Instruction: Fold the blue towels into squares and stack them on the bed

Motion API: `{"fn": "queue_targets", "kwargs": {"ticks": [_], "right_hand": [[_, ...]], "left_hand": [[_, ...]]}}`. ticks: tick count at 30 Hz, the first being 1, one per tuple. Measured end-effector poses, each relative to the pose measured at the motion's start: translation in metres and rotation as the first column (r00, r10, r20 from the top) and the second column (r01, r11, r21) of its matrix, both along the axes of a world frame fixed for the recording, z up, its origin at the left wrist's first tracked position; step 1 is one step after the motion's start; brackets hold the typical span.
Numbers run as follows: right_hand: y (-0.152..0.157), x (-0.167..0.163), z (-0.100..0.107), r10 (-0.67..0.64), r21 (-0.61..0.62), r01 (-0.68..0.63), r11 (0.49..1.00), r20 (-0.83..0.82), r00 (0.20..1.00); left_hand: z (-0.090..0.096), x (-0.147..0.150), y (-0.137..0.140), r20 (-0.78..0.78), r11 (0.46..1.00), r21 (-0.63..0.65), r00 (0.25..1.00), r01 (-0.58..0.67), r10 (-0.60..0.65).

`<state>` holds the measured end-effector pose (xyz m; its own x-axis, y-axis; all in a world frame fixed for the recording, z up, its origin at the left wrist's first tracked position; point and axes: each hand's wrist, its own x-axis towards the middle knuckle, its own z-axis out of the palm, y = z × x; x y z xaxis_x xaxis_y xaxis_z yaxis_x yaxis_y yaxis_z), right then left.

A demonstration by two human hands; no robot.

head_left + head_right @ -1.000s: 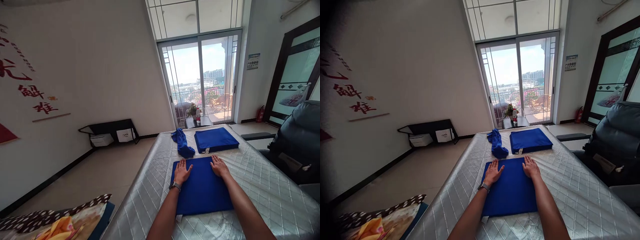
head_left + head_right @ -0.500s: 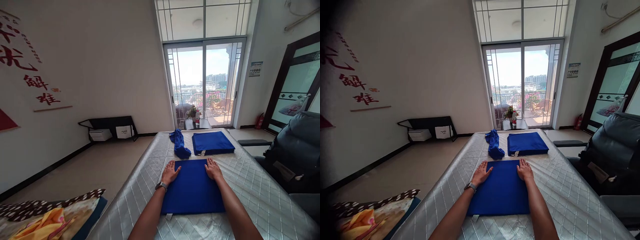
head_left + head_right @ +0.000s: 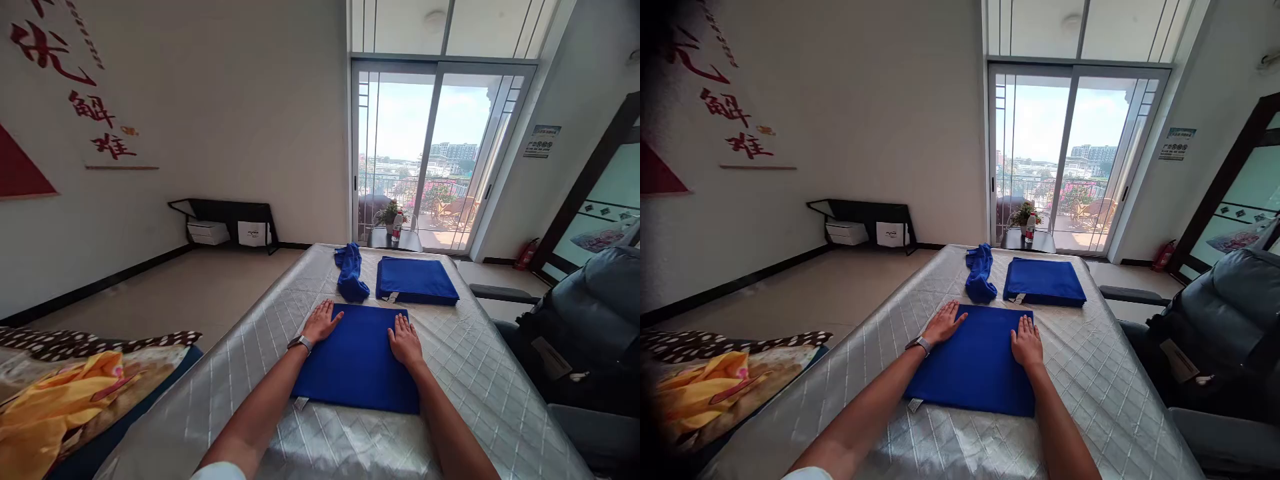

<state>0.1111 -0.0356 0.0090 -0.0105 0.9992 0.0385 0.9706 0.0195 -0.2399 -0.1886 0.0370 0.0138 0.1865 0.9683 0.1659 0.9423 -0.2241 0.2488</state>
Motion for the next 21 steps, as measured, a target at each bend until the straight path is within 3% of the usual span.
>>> {"fn": "queue_targets", "kwargs": {"ticks": [2,5,8,11,13,21], "right_hand": [[0.000,-0.001,-0.001,0.000,0.006,0.000,1.000,-0.008,1.000],[0.001,0.000,-0.003,-0.008,0.031,0.009,0.999,-0.015,1.000],[0.001,0.004,-0.007,0.002,0.042,-0.003,0.999,0.019,1.000],[0.000,0.006,-0.010,0.049,0.041,-0.052,0.998,0.064,0.997],[0.001,0.006,-0.010,0.046,0.038,-0.049,0.998,0.072,0.996],[0.004,0.000,-0.006,-0.012,0.025,0.012,1.000,0.024,1.000]], "left_hand": [[0.004,0.023,-0.009,0.009,0.995,0.097,1.000,0.023,-0.024],[0.003,0.084,-0.029,0.034,0.953,0.207,0.972,0.220,-0.231],[-0.002,0.154,-0.045,0.083,0.893,0.203,0.902,0.401,-0.424],[-0.006,0.195,-0.047,0.145,0.879,0.175,0.871,0.444,-0.469],[-0.008,0.198,-0.044,0.166,0.896,0.130,0.881,0.425,-0.443],[-0.016,0.157,-0.038,0.065,0.935,0.035,0.932,0.354,-0.355]]}}
